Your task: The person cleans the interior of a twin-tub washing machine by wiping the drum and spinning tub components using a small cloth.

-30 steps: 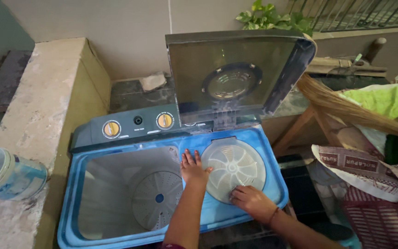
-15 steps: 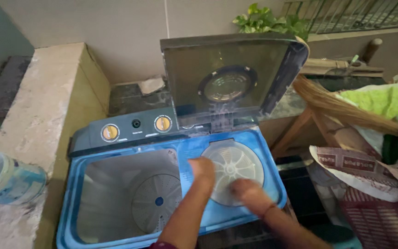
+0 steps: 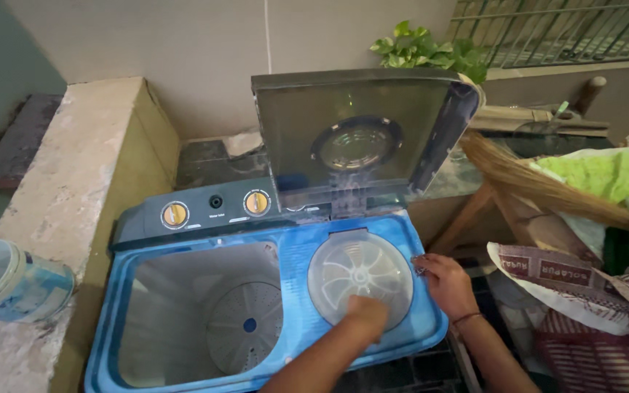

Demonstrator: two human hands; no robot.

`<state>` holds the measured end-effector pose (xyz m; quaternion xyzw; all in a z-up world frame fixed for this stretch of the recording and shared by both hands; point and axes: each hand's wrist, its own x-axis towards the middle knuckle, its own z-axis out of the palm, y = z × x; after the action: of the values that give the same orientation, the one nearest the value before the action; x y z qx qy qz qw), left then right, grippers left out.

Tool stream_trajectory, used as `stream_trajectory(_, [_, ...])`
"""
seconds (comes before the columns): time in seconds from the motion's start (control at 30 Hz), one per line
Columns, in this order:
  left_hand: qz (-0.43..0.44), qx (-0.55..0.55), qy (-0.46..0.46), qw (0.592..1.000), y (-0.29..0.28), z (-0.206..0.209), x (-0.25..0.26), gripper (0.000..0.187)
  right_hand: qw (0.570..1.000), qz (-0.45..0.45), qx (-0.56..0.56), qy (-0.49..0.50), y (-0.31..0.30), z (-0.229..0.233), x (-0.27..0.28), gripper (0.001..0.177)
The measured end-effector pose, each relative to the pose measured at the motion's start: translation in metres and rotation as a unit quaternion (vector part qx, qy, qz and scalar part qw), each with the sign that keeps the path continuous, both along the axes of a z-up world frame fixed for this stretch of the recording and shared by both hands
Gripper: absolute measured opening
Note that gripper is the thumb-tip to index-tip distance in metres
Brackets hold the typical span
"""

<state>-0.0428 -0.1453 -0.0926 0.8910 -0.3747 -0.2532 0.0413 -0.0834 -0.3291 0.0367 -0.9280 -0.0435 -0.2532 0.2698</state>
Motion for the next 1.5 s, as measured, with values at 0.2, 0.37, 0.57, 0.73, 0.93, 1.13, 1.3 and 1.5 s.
stream_trajectory(0.2, [-0.023,0.0,-0.08,0.997,0.008,0.092,-0.002,0.019,0.998,-0.069,-0.012,-0.002,-0.011,0.007,-0.001,0.027])
stream_trajectory(0.37, [0.014,-0.132,-0.21,0.969,0.019,0.164,0.026,0.013,0.996,-0.076,-0.018,-0.038,-0.018,0.01,-0.002,0.027])
stream_trajectory(0.57, [0.075,-0.242,-0.359,0.898,0.038,0.251,0.094,0.012,0.994,-0.093,-0.034,-0.05,-0.008,0.019,-0.013,0.031])
stream_trajectory(0.73, [0.061,-0.179,-0.358,0.914,0.069,0.272,0.133,0.014,0.996,-0.078,-0.04,-0.025,0.015,0.034,-0.016,0.032])
stream_trajectory(0.93, [0.036,-0.247,-0.445,0.86,0.081,0.257,0.151,0.01,0.994,-0.003,-0.065,-0.082,0.052,0.051,0.005,0.033])
stream_trajectory(1.13, [0.024,-0.246,-0.45,0.858,0.087,0.254,0.163,0.013,0.968,-0.008,-0.149,-0.203,0.066,0.069,0.067,0.026])
stream_trajectory(1.3, [0.064,-0.238,-0.395,0.885,0.09,0.258,0.172,0.018,0.946,0.06,-0.154,-0.28,0.093,0.06,0.128,0.019])
stream_trajectory(1.5, [0.084,-0.195,-0.327,0.921,0.086,0.27,0.182,0.025,0.836,0.382,-0.291,-0.265,0.139,0.025,0.172,0.022])
